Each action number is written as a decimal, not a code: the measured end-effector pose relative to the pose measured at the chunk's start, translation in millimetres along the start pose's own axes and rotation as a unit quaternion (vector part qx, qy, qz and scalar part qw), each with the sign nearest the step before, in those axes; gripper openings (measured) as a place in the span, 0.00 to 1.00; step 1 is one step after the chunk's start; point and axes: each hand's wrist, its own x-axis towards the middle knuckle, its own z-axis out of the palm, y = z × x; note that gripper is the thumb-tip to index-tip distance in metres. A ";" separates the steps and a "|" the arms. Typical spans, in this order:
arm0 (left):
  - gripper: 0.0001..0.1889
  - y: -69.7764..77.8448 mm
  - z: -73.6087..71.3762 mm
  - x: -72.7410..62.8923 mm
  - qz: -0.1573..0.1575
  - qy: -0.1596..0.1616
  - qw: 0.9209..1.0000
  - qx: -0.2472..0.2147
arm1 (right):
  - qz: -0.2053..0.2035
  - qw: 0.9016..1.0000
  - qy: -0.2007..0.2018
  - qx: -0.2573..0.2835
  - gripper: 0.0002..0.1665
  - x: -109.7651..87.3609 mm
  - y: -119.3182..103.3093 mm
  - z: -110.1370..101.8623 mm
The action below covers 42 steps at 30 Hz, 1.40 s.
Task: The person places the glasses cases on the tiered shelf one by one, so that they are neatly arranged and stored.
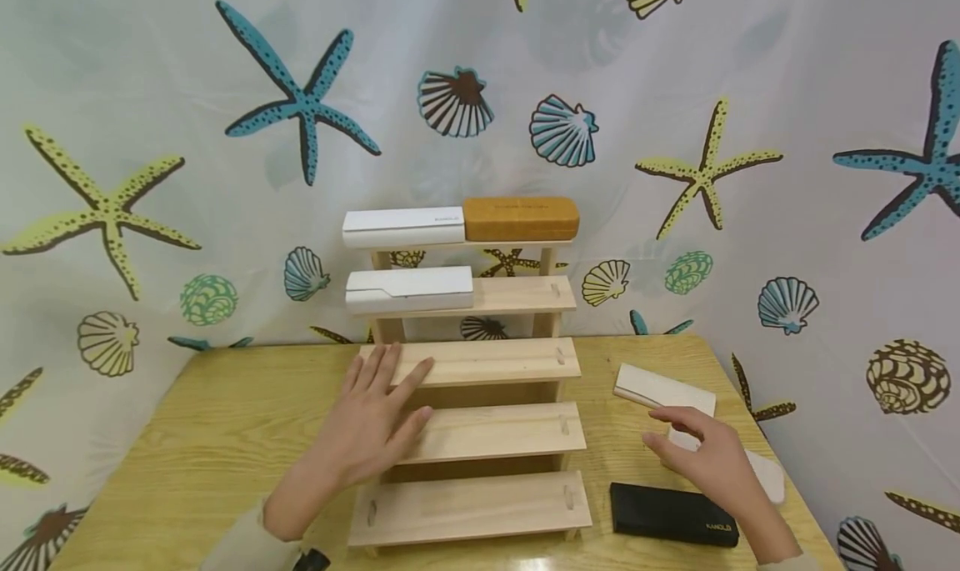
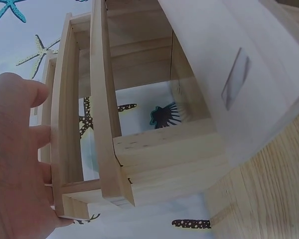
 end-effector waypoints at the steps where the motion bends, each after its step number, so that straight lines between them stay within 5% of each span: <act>1: 0.33 0.0 -0.2 0.1 0.000 0.001 1.000 -0.001 | 0.009 1.000 -0.008 0.002 0.30 -3.1 4.3 -1.0; 9: 0.33 0.1 -1.0 0.6 -0.008 0.003 1.000 -0.014 | 0.077 0.996 -0.026 -0.020 0.36 -22.7 32.8 -6.9; 21: 0.33 2.7 -1.0 1.2 -0.008 0.007 1.000 -0.017 | 0.117 0.989 -0.081 -0.050 0.45 -36.4 69.4 -7.7; 42: 0.33 2.3 -1.7 3.4 -0.016 0.002 1.000 -0.019 | 0.151 0.976 -0.143 -0.060 0.50 -37.5 90.0 -3.9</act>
